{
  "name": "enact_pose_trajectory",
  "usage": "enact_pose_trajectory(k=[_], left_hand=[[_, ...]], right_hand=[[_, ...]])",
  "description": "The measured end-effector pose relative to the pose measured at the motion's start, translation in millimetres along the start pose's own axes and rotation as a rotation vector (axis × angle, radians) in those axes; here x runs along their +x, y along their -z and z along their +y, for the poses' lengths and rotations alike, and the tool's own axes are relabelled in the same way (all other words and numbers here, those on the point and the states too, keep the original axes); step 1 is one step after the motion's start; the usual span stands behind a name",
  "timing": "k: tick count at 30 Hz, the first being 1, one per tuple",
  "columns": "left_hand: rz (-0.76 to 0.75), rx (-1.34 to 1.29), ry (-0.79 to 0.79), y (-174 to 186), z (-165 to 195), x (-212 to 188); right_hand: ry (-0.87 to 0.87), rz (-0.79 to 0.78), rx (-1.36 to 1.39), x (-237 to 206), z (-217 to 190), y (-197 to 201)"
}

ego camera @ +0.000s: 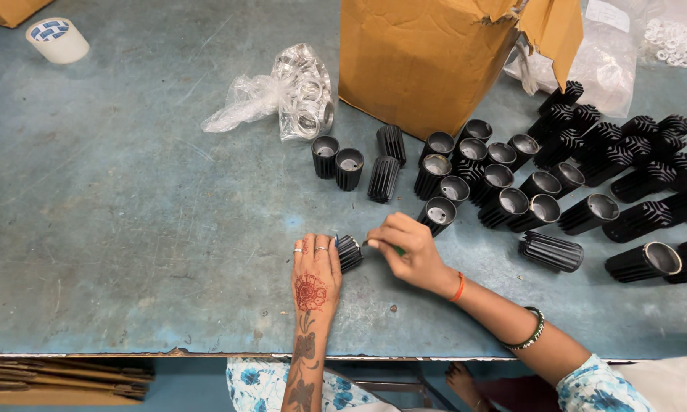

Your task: The person inserts small metal rings into black cylindrical parts using a green plastic tool. They handle the parts one at a time, place them on the table, and occasionally reach into a cardboard box for more components.

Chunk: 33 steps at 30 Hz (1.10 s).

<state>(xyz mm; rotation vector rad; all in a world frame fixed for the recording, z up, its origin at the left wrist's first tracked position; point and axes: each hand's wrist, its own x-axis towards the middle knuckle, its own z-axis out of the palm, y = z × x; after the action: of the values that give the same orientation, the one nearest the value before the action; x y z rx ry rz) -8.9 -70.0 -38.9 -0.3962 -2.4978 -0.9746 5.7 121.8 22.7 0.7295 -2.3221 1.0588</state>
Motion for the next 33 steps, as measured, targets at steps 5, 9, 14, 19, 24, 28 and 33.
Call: enact_pose_trajectory(k=[5, 9, 14, 19, 24, 28, 33], left_hand=[[0.010, 0.006, -0.010, 0.0, 0.0, -0.3], [-0.006, 0.016, 0.016, -0.2, 0.8, 0.1], [0.002, 0.037, 0.013, 1.1, 1.5, 0.4], [0.015, 0.023, 0.003, 4.3, 3.6, 0.2], [-0.015, -0.009, 0.031, 9.4, 6.3, 0.9], [-0.028, -0.017, 0.048, 11.8, 8.5, 1.5], [-0.004, -0.055, 0.036, 17.1, 9.7, 1.3]], right_hand=[[-0.030, -0.014, -0.003, -1.1, 2.6, -5.6], [-0.016, -0.057, 0.013, -0.8, 5.0, -5.1], [0.047, -0.155, -0.008, 0.9, 6.3, 3.8], [0.073, -0.304, -0.089, 0.3, 8.2, 10.3], [-0.074, -0.106, 0.007, -5.6, 19.6, 3.2], [-0.410, -0.099, 0.399, -10.1, 31.0, -0.7], [-0.311, -0.079, 0.546, -5.9, 18.0, 9.1]])
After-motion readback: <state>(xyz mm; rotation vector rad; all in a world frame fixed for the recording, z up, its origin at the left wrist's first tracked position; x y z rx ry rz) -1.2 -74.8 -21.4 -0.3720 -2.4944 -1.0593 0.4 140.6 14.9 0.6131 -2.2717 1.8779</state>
